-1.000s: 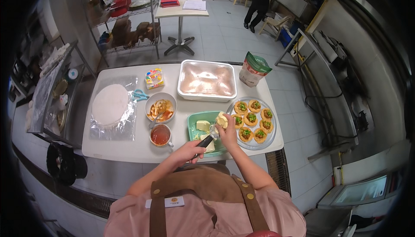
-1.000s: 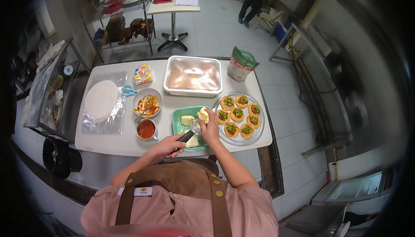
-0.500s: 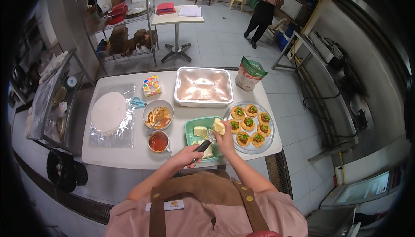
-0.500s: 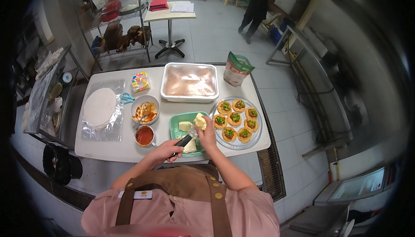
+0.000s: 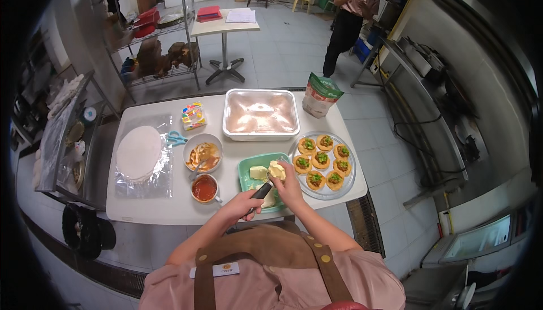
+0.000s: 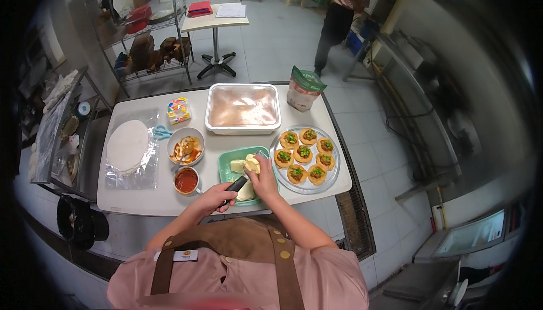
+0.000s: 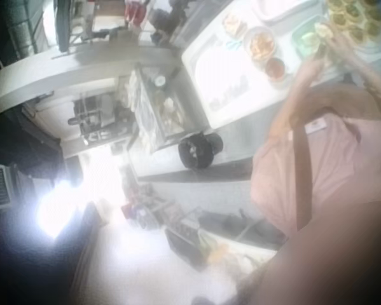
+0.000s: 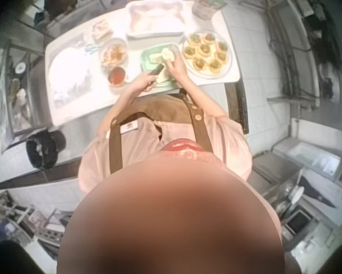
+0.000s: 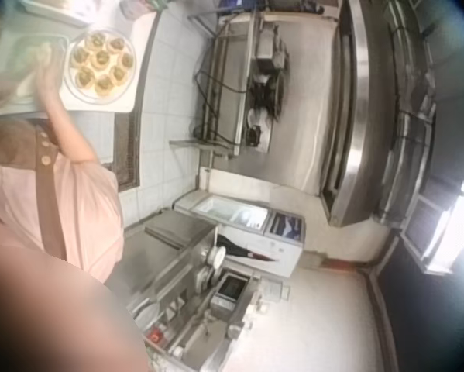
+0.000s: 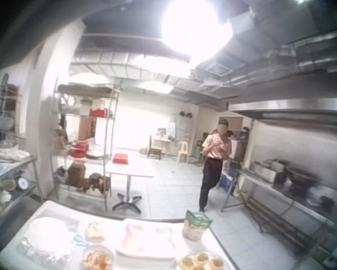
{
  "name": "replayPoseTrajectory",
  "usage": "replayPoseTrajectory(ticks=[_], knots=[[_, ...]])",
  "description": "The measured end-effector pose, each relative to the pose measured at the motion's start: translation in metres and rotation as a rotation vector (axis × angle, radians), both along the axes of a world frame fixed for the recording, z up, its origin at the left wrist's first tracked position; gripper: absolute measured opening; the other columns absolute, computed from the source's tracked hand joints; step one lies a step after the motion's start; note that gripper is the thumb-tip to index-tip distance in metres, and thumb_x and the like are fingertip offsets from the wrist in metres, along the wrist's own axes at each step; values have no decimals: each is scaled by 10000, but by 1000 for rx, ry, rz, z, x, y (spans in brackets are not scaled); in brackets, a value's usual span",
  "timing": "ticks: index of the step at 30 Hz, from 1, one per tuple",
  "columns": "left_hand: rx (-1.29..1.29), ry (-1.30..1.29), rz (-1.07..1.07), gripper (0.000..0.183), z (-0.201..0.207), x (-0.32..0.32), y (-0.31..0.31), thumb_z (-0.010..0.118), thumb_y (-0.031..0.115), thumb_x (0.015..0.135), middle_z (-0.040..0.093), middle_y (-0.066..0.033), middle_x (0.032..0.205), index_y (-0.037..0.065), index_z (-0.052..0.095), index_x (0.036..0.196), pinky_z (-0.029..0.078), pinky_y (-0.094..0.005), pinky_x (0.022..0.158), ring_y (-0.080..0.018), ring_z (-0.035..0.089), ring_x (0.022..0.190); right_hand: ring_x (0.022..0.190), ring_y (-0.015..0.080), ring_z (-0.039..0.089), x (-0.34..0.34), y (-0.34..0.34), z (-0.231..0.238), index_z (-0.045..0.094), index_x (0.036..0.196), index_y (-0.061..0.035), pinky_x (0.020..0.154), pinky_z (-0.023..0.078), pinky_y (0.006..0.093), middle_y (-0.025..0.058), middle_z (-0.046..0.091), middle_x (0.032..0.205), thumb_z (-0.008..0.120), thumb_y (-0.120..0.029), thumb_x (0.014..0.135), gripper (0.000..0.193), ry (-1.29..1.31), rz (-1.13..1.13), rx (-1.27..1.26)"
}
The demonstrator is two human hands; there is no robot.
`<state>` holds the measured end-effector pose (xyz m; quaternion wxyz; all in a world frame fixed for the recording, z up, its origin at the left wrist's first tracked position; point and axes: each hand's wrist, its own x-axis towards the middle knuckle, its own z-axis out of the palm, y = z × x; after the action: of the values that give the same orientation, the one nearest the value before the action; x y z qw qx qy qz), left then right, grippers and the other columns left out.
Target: The person assembles small open-faced tapas by spooning a red sauce onto bread rounds, then topping them with chopped green vegetables and grated cheese. The person also stirs a large pan of red sauce on the stove and chops vegetables on a cutting board.
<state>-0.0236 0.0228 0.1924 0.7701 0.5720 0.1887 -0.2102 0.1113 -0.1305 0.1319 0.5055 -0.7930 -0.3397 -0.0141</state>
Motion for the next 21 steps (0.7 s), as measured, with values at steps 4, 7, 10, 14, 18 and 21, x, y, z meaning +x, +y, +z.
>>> replayPoseTrajectory(ticks=[4, 7, 10, 14, 18, 21], knots=[[58, -26, -17, 189, -1, -2, -4, 580, 177, 909, 567, -13, 749, 55, 508, 1035, 306, -195, 372, -55, 424, 414, 1122, 446, 491, 19, 1, -9, 450, 1247, -35, 1068, 304, 508, 218, 562, 1193, 690, -157, 840, 488, 60, -73, -15], [52, 0, -12, 196, -3, -1, -5, 578, 172, 912, 568, -18, 748, 49, 506, 1046, 309, -193, 374, -58, 422, 416, 1027, 339, 578, 35, 0, -8, 435, 1235, -47, 893, 449, 416, 189, 565, 1121, 679, -134, 857, 458, 160, -133, -12], [-26, 15, 21, 201, -3, 1, -2, 579, 173, 914, 569, -22, 749, 41, 508, 1047, 309, -193, 374, -60, 422, 420, 989, 238, 596, 36, -3, 1, 429, 1224, -49, 825, 488, 354, 145, 574, 1087, 673, -149, 877, 436, 309, -73, 75], [-86, 7, 69, 218, -2, 2, 1, 579, 173, 916, 566, -25, 751, 30, 510, 1065, 308, -193, 377, -64, 421, 426, 1088, 344, 553, 10, -4, 8, 455, 1250, -41, 959, 425, 414, 204, 569, 1123, 674, -242, 869, 484, 241, 80, 37], [-5, 1, 22, 231, -1, 1, -1, 571, 169, 919, 564, -23, 751, 26, 511, 1091, 315, -195, 386, -63, 425, 433, 1129, 436, 491, 1, 5, -3, 420, 1301, -21, 1021, 356, 469, 244, 537, 1183, 667, -201, 869, 529, 44, 1, 4], [17, -12, 14, 229, -1, 0, -4, 563, 164, 922, 564, -23, 751, 27, 509, 1098, 323, -197, 391, -61, 429, 437, 1153, 451, 468, 16, 8, -15, 401, 1310, -6, 1037, 345, 474, 258, 529, 1200, 674, -178, 859, 555, 61, -80, -8]])
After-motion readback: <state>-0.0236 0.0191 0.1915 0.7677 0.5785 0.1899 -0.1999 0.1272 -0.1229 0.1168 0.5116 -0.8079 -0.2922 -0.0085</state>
